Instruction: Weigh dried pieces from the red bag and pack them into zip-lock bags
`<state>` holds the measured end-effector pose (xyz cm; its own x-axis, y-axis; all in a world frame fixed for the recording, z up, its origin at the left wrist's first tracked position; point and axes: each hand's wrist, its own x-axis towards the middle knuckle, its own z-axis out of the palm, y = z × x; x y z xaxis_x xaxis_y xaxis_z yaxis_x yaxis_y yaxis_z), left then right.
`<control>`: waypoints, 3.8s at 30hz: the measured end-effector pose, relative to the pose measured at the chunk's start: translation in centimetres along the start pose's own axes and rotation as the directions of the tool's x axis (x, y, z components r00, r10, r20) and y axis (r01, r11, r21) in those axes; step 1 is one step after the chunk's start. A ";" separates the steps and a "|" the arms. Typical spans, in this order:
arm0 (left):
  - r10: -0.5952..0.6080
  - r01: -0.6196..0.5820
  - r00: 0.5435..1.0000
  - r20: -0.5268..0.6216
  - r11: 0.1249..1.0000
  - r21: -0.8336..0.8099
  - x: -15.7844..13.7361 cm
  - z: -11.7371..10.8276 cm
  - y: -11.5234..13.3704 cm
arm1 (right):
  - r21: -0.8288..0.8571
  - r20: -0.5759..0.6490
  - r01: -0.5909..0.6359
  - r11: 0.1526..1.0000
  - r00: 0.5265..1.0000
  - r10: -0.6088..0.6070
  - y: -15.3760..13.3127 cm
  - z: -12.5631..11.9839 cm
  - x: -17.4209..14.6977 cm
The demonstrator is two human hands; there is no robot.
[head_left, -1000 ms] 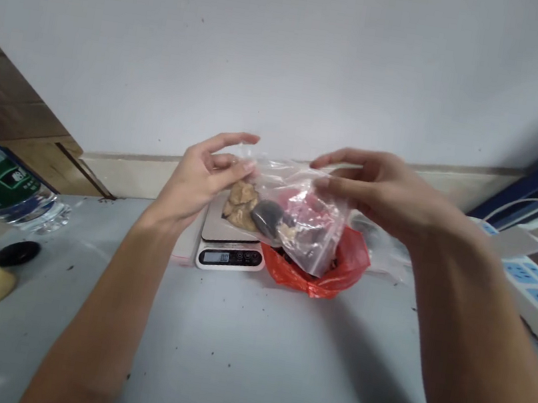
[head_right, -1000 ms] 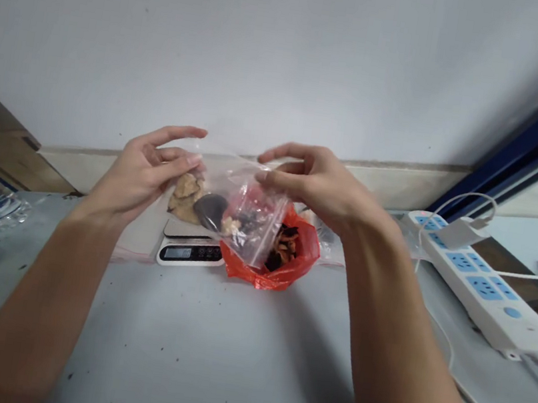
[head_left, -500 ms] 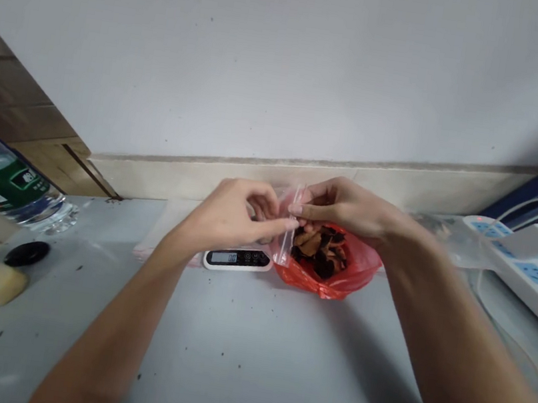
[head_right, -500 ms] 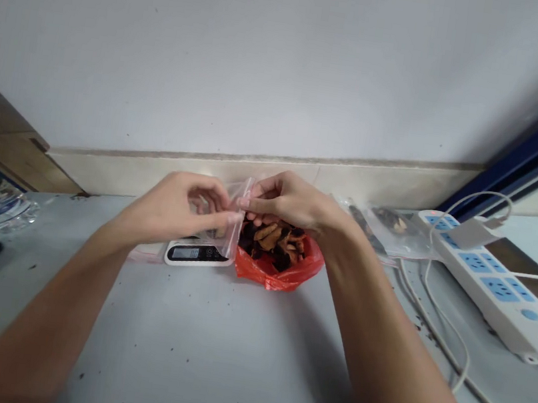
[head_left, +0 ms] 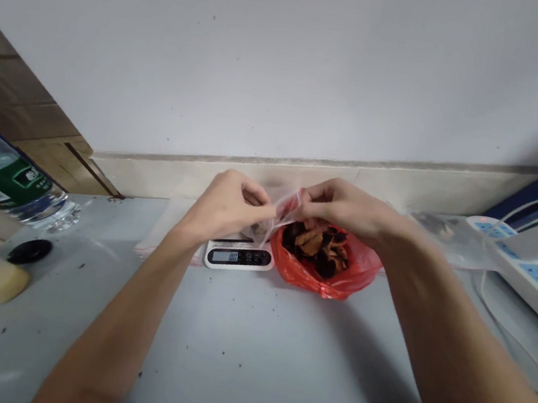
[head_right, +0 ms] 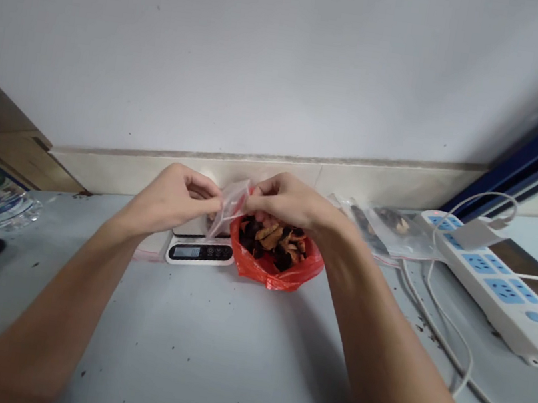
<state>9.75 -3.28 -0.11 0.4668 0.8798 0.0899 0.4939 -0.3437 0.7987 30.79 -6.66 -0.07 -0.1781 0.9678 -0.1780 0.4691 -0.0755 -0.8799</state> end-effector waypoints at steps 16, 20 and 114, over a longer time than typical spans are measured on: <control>0.385 -0.350 0.849 -0.361 0.923 0.162 -1.0 2.3 1.3 | -0.299 -0.143 0.023 0.954 0.987 -0.069 -1.6 1.8 -1.3; 0.275 -0.259 0.828 -0.489 0.961 0.101 0.3 0.6 -0.3 | -0.115 -0.119 0.218 0.969 0.966 -0.231 -0.5 -0.3 -1.4; -0.533 0.525 0.846 -0.008 0.830 0.186 -4.1 -12.3 -13.8 | -0.784 0.478 0.563 0.261 0.816 -0.324 -4.8 19.8 5.0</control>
<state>-8.01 1.88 -4.22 0.1258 0.9300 -0.3453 0.7919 0.1156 0.5997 10.54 -6.23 -5.39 -0.7111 0.6995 -0.0711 0.7004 0.7136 0.0151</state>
